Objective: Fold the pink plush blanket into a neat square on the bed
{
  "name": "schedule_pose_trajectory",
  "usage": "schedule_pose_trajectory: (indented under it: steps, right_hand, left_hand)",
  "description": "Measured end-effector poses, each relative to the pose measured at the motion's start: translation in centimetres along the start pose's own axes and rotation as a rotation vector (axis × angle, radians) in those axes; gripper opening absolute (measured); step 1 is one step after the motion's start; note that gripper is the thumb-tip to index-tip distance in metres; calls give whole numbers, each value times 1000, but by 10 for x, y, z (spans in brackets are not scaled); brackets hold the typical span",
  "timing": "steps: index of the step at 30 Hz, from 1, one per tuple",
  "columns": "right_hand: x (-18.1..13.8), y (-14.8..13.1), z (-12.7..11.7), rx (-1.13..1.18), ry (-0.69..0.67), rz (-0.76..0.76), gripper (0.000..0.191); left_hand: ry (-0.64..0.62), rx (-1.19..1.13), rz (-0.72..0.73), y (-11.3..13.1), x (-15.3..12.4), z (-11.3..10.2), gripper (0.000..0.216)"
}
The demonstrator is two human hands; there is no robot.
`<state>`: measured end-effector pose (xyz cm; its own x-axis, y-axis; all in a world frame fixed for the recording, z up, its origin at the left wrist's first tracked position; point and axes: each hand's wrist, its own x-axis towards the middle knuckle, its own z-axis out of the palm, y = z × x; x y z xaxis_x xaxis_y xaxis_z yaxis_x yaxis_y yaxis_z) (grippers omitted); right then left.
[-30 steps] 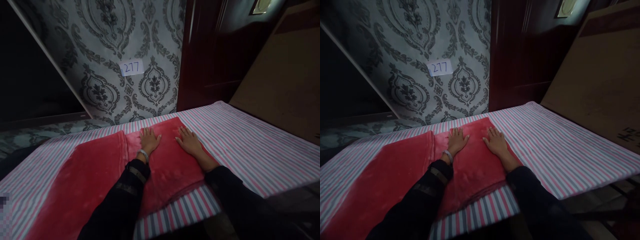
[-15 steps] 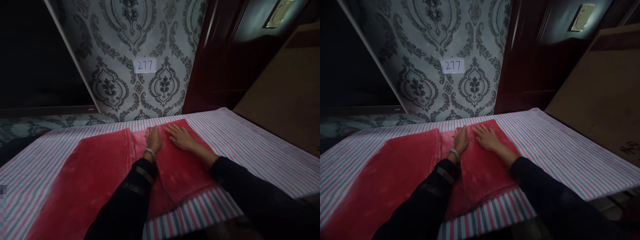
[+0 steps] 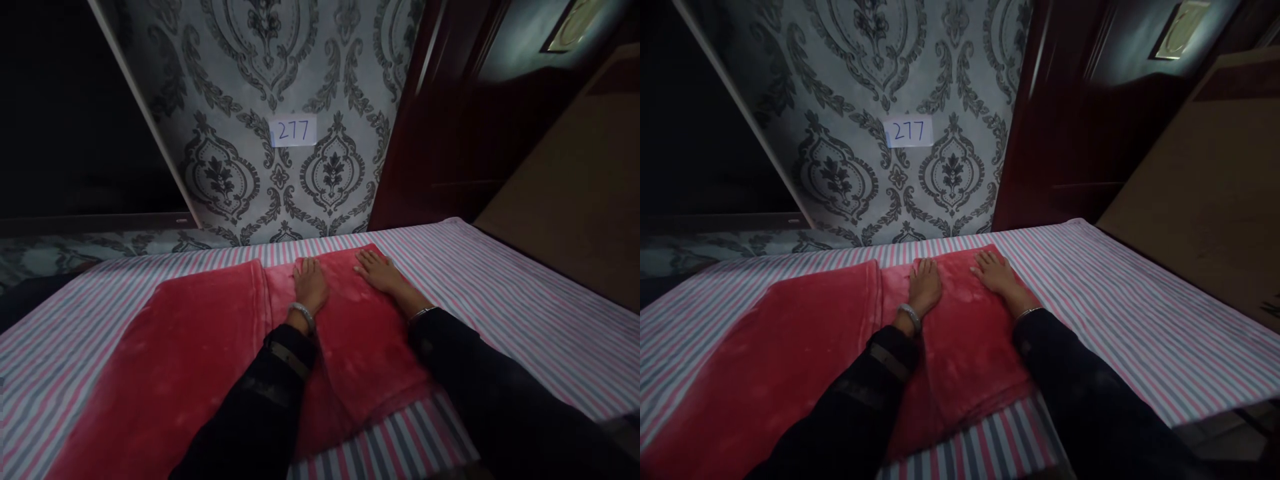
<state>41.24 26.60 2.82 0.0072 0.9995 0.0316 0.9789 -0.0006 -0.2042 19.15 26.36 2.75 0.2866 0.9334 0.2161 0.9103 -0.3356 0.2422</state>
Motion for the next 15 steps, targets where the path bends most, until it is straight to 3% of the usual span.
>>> schedule_pose_trajectory:
  steps: [3,5,9,11,15]
  right_hand:
    - [-5,18,-9,441,185,113,57]
    - [-13,26,-9,925,349,130,52]
    - [-28,30,7,1892,371,199,34]
    - [-31,29,15,2128,375,267,27]
    - [-29,27,22,2306,371,234,22]
  left_hand:
    - [11,6,-22,3,0,-3,55]
    - [7,13,-32,5,0,-6,58]
    - [-6,56,-16,7,-1,-9,60]
    - [-16,86,-16,7,-1,-9,60]
    - [-56,152,-17,5,0,-17,60]
